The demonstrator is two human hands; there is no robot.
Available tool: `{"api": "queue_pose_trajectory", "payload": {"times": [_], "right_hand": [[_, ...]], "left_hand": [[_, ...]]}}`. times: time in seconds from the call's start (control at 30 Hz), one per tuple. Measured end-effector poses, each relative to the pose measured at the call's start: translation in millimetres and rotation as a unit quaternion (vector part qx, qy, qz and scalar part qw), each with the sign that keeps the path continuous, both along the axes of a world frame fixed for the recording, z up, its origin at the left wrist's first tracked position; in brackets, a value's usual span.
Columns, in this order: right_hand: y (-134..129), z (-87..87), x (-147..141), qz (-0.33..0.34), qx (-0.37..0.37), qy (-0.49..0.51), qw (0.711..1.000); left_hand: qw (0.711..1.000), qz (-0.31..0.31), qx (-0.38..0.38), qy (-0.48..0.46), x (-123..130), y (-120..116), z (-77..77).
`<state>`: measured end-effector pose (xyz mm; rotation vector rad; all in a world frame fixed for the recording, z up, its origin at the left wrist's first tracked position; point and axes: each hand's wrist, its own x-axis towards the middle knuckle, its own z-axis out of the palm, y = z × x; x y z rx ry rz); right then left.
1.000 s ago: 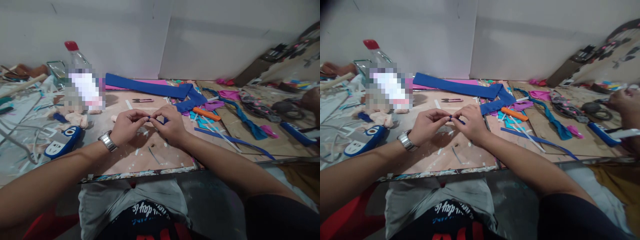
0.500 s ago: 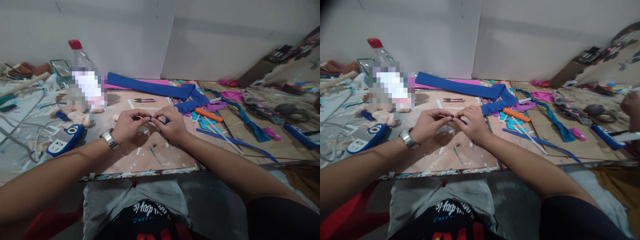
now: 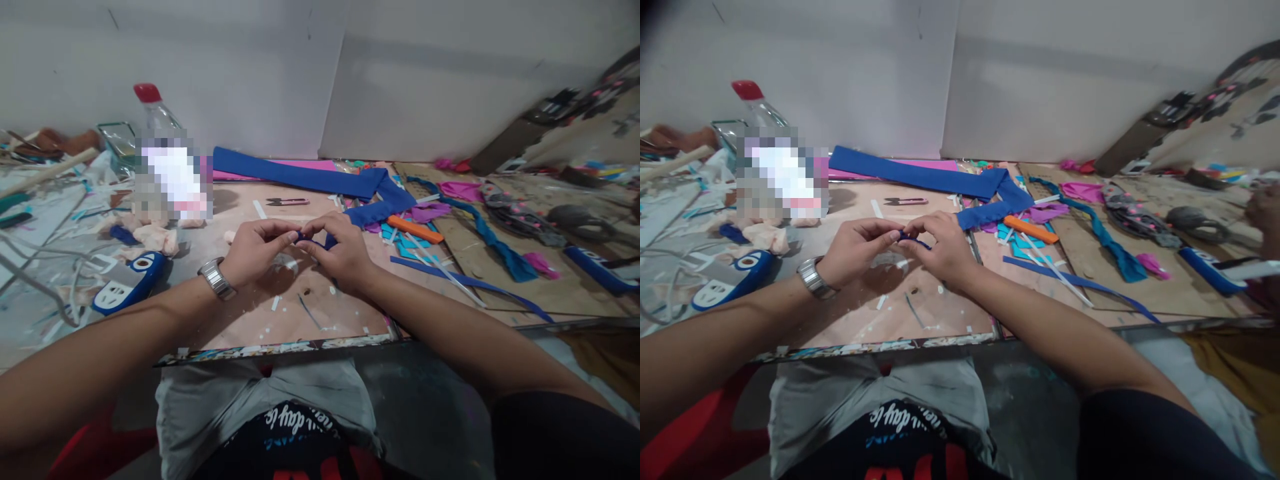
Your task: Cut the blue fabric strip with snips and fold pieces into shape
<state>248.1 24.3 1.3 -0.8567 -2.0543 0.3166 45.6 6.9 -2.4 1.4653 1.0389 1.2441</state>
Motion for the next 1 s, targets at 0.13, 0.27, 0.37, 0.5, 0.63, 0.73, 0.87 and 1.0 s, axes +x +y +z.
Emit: {"api": "queue_pose_trajectory", "payload": {"times": [0.13, 0.27, 0.37, 0.5, 0.63, 0.73, 0.87, 1.0], "right_hand": [[-1.8, 0.9, -0.3, 0.004, 0.01, 0.019, 1.0], [-3.0, 0.9, -0.7, -0.008, 0.017, 0.028, 0.999], [-2.1, 0.5, -0.9, -0.011, 0.018, 0.029, 0.999], [-0.3, -0.1, -1.3, 0.008, 0.012, 0.045, 0.999], [-0.4, -0.7, -1.5, 0.002, 0.006, 0.049, 0.999], [-0.8, -0.7, -1.3, -0.002, -0.001, 0.049, 0.999], [0.6, -0.3, -1.1, 0.006, -0.001, 0.041, 0.999], [3.3, -0.7, -1.1, 0.011, 0.0, 0.031, 0.999]], "left_hand": [[0.999, 0.005, -0.007, -0.038, 0.2, 2.4, -4.0], [0.998, 0.002, -0.018, -0.06, 0.8, 3.2, -7.2], [0.997, -0.003, -0.019, -0.075, 1.7, 2.9, -8.1], [0.997, -0.006, -0.01, -0.073, 2.2, 2.2, -7.7], [0.999, -0.012, -0.003, -0.048, 1.7, 1.1, -5.0], [0.999, -0.024, -0.005, -0.028, 1.1, 0.1, -2.3], [0.999, -0.028, -0.019, -0.026, 0.2, 0.1, -1.5], [1.0, -0.019, 0.0, -0.021, -1.0, 2.3, -4.3]]}}
